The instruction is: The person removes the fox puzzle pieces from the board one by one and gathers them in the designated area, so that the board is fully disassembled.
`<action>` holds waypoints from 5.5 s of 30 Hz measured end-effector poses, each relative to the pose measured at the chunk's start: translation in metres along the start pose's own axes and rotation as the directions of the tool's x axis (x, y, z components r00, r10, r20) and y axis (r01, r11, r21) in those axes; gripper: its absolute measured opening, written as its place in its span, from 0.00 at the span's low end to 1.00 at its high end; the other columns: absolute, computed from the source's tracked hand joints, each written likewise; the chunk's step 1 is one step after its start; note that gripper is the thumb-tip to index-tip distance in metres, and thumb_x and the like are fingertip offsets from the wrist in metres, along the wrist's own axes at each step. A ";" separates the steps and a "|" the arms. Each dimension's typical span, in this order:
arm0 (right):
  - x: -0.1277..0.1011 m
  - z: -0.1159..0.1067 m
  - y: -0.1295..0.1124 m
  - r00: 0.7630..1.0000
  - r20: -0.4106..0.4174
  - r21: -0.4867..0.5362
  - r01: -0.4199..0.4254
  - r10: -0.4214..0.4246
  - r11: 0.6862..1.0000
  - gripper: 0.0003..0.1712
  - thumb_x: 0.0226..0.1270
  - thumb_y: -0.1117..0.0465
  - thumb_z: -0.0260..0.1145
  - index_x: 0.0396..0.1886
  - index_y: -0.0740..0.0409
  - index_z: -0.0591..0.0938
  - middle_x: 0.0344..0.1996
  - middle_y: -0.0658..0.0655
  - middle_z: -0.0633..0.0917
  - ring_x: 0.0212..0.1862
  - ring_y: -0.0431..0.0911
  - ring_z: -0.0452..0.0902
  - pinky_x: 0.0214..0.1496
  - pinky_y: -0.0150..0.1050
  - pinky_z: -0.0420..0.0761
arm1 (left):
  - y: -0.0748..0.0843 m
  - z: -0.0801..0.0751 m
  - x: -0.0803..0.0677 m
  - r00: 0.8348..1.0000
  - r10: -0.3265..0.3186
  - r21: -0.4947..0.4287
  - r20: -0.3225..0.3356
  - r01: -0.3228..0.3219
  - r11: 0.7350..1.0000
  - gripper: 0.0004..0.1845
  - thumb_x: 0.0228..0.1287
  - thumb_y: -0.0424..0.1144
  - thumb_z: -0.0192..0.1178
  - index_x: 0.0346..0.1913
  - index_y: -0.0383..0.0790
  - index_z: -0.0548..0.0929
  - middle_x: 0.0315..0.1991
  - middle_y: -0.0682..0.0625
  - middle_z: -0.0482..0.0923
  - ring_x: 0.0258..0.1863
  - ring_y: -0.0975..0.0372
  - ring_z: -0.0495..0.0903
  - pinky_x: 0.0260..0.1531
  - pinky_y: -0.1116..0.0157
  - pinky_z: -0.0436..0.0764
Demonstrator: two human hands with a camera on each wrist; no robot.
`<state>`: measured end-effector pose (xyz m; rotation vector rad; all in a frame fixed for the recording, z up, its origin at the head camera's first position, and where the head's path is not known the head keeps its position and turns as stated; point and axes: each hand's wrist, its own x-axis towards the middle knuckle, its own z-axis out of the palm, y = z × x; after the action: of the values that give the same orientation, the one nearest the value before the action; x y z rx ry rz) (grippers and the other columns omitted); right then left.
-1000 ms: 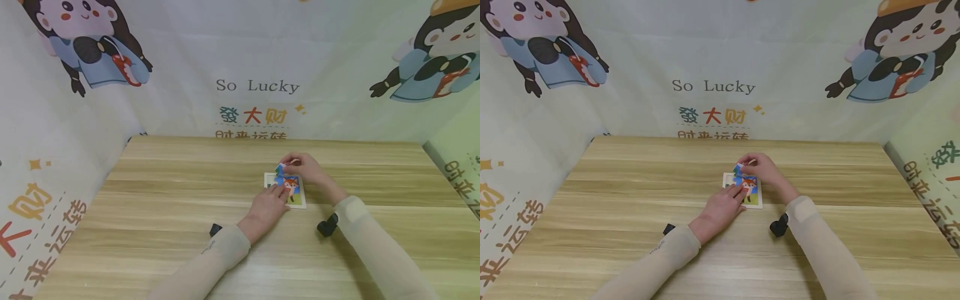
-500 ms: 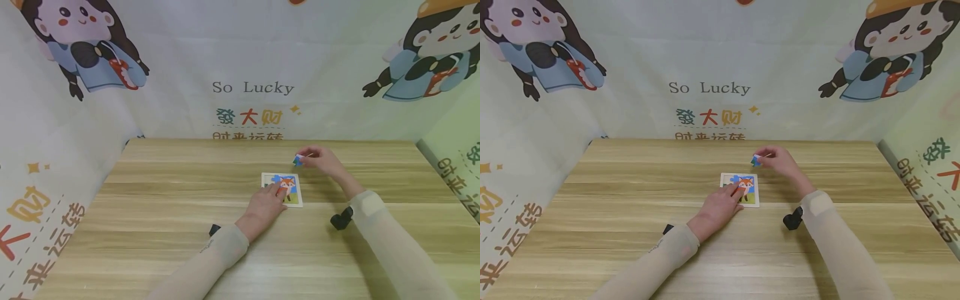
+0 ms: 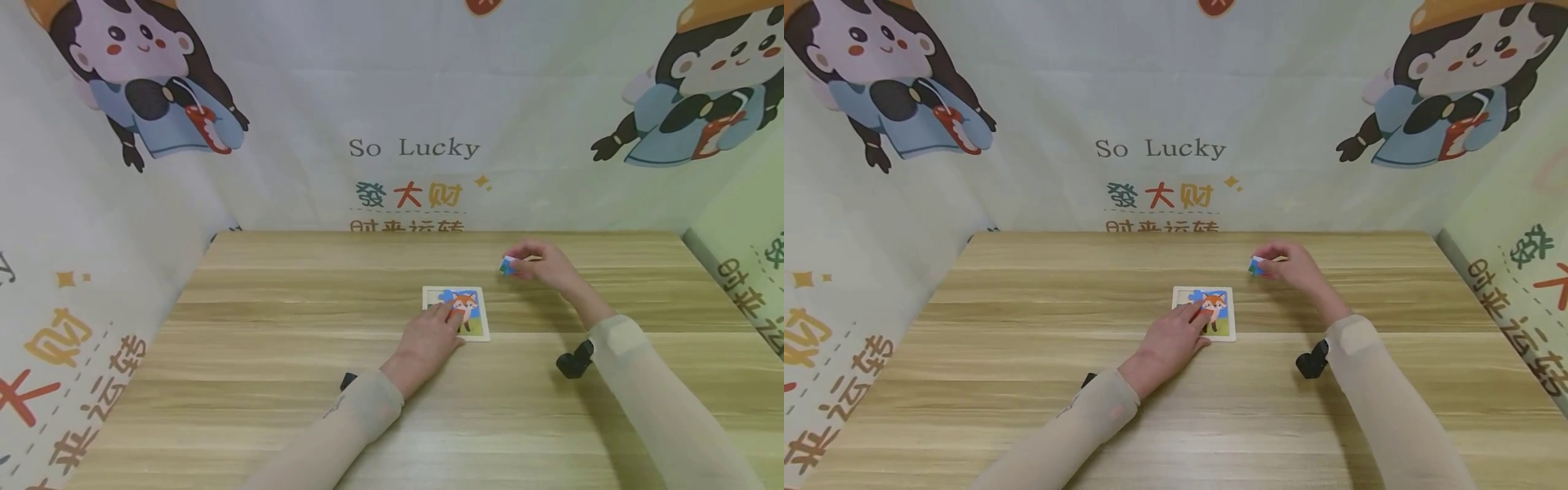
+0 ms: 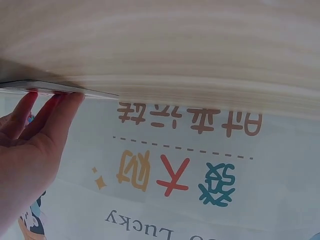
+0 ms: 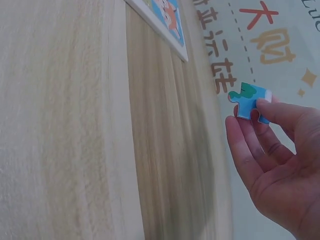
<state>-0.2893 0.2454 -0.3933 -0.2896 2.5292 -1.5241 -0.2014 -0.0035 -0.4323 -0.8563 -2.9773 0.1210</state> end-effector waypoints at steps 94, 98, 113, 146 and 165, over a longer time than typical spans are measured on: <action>0.029 0.075 -0.008 0.993 0.035 -0.117 0.118 -0.115 0.986 0.16 0.72 0.66 0.62 0.54 0.70 0.81 0.54 0.70 0.84 0.55 0.62 0.82 0.60 0.50 0.81 | 0.004 0.001 -0.014 0.995 0.032 0.065 0.098 -0.039 0.997 0.26 0.80 0.38 0.41 0.77 0.52 0.61 0.78 0.56 0.58 0.77 0.64 0.61 0.71 0.48 0.68; 0.032 0.080 -0.008 0.986 0.081 -0.111 0.151 -0.143 0.982 0.16 0.71 0.65 0.63 0.55 0.69 0.81 0.54 0.69 0.84 0.57 0.62 0.81 0.64 0.54 0.78 | 0.004 0.001 -0.014 0.995 0.034 0.076 0.090 -0.041 0.996 0.26 0.80 0.38 0.41 0.77 0.51 0.62 0.78 0.56 0.59 0.76 0.64 0.61 0.71 0.48 0.69; 0.033 0.089 0.001 0.941 0.263 -0.071 0.238 -0.212 0.969 0.18 0.69 0.63 0.66 0.56 0.63 0.83 0.54 0.64 0.85 0.49 0.44 0.78 0.52 0.33 0.77 | 0.005 0.005 -0.013 0.996 0.048 0.116 0.074 -0.056 0.992 0.26 0.79 0.38 0.42 0.77 0.51 0.63 0.78 0.56 0.59 0.76 0.65 0.61 0.69 0.48 0.71; 0.035 0.091 0.004 0.913 0.329 0.025 0.246 -0.240 0.969 0.15 0.67 0.68 0.65 0.52 0.66 0.83 0.52 0.66 0.83 0.47 0.42 0.76 0.52 0.31 0.76 | 0.005 0.003 -0.015 0.996 0.052 0.127 0.067 -0.060 0.990 0.25 0.79 0.37 0.43 0.76 0.50 0.63 0.78 0.56 0.60 0.76 0.65 0.61 0.68 0.48 0.72; 0.035 0.089 -0.002 0.933 0.334 -0.029 0.152 -0.134 0.988 0.16 0.73 0.66 0.59 0.55 0.70 0.80 0.49 0.67 0.83 0.45 0.40 0.76 0.50 0.31 0.76 | 0.023 0.001 0.001 0.995 -0.043 0.102 0.088 0.034 0.994 0.16 0.79 0.45 0.43 0.64 0.51 0.67 0.75 0.53 0.61 0.72 0.59 0.60 0.60 0.41 0.74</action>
<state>-0.3011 0.1599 -0.4340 -0.6909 2.3254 -1.3210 -0.1900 0.0163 -0.4349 -0.8031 -3.0375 0.3140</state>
